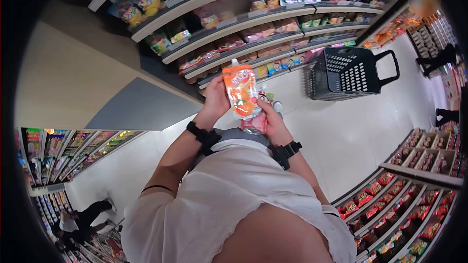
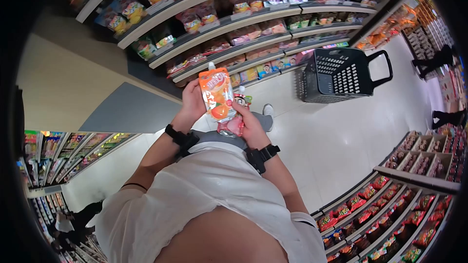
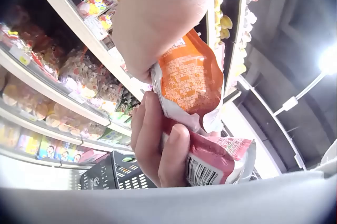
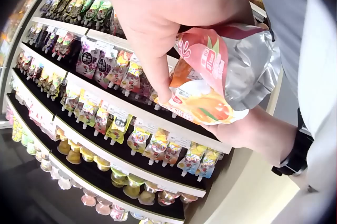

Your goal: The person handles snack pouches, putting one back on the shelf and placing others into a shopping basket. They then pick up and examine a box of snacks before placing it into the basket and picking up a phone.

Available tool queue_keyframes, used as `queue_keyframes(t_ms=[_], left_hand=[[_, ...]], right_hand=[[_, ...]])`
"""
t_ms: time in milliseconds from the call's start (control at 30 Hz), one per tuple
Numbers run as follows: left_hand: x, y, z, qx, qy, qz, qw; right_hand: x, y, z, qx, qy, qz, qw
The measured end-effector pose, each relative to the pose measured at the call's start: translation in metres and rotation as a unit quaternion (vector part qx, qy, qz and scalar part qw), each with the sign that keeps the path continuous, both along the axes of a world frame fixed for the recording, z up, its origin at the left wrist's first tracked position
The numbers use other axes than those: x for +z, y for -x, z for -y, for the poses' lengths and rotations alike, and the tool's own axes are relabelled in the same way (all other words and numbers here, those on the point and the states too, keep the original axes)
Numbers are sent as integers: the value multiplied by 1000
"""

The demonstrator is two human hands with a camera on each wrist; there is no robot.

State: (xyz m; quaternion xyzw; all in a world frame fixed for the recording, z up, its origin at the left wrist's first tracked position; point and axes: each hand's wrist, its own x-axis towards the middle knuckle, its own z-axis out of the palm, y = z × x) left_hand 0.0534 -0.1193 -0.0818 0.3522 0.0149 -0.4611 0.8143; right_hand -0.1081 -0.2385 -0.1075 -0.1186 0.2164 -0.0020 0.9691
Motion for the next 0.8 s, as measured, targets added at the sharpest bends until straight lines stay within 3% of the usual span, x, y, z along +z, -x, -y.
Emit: queue_keyframes(t_ms=[200,367,433,467,567,800], left_hand=[[3,2,-1,-35,34,-45,998],[-1,12,-2,-35,24,-3,999],[0,19,-3,-52,-31,14,998],[-7,20,-2,-68,-34,-19,997],[-33,27,0,-91,-38,29,995],[-8,63,7,-87,-93,77,989]], right_hand=[[-19,-1,0,8,15,-18,1000],[-27,11,-4,9,-2,-27,1000],[-27,17,-8,-1,5,-42,999],[-28,22,-8,-4,5,-42,999],[-16,40,-2,4,27,-26,999],[-16,65,24,14,18,-67,998]])
